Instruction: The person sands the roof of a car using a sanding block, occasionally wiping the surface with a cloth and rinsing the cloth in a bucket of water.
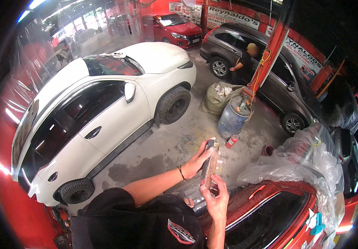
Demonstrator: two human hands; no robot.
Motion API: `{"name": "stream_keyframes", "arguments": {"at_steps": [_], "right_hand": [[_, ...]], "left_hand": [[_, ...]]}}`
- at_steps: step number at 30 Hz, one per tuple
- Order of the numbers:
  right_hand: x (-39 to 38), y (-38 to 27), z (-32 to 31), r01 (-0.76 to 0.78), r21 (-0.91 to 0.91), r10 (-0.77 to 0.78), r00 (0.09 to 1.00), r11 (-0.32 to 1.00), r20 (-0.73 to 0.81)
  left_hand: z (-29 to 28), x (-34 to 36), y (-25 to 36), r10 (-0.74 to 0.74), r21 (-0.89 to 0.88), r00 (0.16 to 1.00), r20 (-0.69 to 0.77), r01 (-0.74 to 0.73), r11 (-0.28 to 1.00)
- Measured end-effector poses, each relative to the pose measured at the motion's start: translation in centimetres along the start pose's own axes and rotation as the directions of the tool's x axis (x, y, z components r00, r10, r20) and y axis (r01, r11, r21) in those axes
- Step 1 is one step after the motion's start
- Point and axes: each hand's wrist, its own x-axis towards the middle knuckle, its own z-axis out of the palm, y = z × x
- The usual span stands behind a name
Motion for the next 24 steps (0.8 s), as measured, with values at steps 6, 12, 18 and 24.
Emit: {"name": "stream_keyframes", "arguments": {"at_steps": [6, 12, 18, 24], "right_hand": [[0.4, -0.5, -1.6, 0.073, -0.055, -0.077, 0.994, 0.996, -0.071], [-2.0, 1.7, -4.1, 0.040, 0.099, -0.017, 0.976, 0.994, -0.217], [-7.8, 4.2, -6.9, 0.028, 0.235, 0.099, 0.853, 0.972, -0.512], [-19.2, 4.9, -7.9, -0.025, 0.250, 0.226, 0.518, 0.968, -0.825]], "left_hand": [[2.6, 0.4, -1.1, 0.037, -0.003, 0.994, 0.103, -0.037, 0.999], [5.4, 2.7, -3.7, -0.007, 0.030, 0.953, 0.302, -0.002, 1.000], [12.3, 4.8, -9.1, -0.252, 0.127, 0.779, 0.574, 0.219, 0.967], [23.0, 0.0, -17.6, -0.506, 0.282, 0.411, 0.758, 0.493, 0.823]]}}
